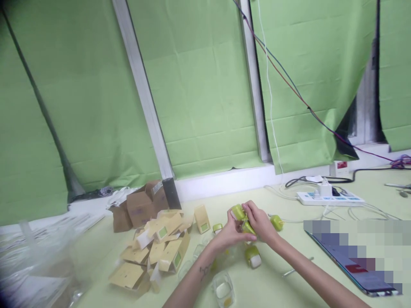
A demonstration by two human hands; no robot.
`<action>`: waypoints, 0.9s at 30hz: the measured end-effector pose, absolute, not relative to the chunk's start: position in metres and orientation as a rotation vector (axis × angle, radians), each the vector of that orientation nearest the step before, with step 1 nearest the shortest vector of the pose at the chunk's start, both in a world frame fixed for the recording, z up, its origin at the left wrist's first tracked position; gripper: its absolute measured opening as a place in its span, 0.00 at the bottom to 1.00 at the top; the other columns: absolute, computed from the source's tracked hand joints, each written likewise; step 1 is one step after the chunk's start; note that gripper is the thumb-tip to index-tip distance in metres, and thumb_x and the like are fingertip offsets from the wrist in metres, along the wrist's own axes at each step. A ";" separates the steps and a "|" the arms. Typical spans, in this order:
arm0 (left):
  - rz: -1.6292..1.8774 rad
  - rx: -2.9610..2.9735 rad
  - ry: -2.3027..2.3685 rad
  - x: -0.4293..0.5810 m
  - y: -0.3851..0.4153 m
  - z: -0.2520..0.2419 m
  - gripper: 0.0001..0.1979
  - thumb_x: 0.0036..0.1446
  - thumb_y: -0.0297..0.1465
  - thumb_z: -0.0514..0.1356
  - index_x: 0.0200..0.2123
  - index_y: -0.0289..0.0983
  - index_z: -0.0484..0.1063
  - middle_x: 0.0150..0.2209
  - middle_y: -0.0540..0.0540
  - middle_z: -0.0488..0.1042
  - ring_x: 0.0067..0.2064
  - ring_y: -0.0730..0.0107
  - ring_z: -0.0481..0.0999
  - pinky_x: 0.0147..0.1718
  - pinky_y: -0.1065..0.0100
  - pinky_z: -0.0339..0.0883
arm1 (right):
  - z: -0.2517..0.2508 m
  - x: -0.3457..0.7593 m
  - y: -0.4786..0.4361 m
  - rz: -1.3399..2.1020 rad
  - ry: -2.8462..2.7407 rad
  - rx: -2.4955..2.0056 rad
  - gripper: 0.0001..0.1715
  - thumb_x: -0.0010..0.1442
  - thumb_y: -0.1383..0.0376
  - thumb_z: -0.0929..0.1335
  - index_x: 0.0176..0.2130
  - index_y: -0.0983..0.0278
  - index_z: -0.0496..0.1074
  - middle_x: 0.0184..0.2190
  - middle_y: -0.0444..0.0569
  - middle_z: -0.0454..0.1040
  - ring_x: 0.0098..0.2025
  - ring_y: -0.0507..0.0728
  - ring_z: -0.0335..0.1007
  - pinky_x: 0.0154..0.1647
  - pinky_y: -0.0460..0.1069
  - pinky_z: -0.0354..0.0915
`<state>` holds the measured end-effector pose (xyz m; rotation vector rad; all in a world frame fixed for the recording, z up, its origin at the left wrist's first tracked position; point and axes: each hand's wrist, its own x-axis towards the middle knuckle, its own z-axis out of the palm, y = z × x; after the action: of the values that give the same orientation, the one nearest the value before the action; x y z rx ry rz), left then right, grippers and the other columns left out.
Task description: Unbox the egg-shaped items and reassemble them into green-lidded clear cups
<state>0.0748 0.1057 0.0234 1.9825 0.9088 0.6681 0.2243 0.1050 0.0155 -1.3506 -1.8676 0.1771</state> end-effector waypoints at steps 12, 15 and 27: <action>0.579 2.099 1.175 0.027 0.082 0.019 0.30 0.32 0.48 0.69 0.40 0.42 0.72 0.49 0.43 0.65 0.57 0.46 0.55 0.57 0.51 0.46 | -0.007 0.297 0.093 0.162 -2.316 -1.301 0.16 0.61 0.57 0.62 0.23 0.58 0.64 0.20 0.44 0.69 0.22 0.57 0.67 0.25 0.49 0.57; 0.462 2.242 1.212 0.032 0.091 0.019 0.34 0.30 0.50 0.68 0.43 0.44 0.71 0.48 0.44 0.65 0.56 0.48 0.54 0.57 0.52 0.46 | -0.006 0.290 0.093 0.128 -2.370 -1.310 0.16 0.61 0.54 0.62 0.27 0.59 0.67 0.27 0.46 0.72 0.26 0.57 0.68 0.28 0.50 0.59; 0.299 2.267 1.351 0.047 0.162 0.004 0.48 0.28 0.48 0.69 0.56 0.39 0.60 0.44 0.41 0.70 0.53 0.45 0.61 0.50 0.54 0.58 | 0.006 0.225 0.151 0.295 -2.544 -1.252 0.14 0.63 0.62 0.65 0.49 0.65 0.67 0.46 0.50 0.71 0.41 0.55 0.72 0.40 0.54 0.70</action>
<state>0.0465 0.1617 0.0041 2.2672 1.3514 0.2991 0.2248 0.1512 0.0061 -1.2516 -2.5437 0.2951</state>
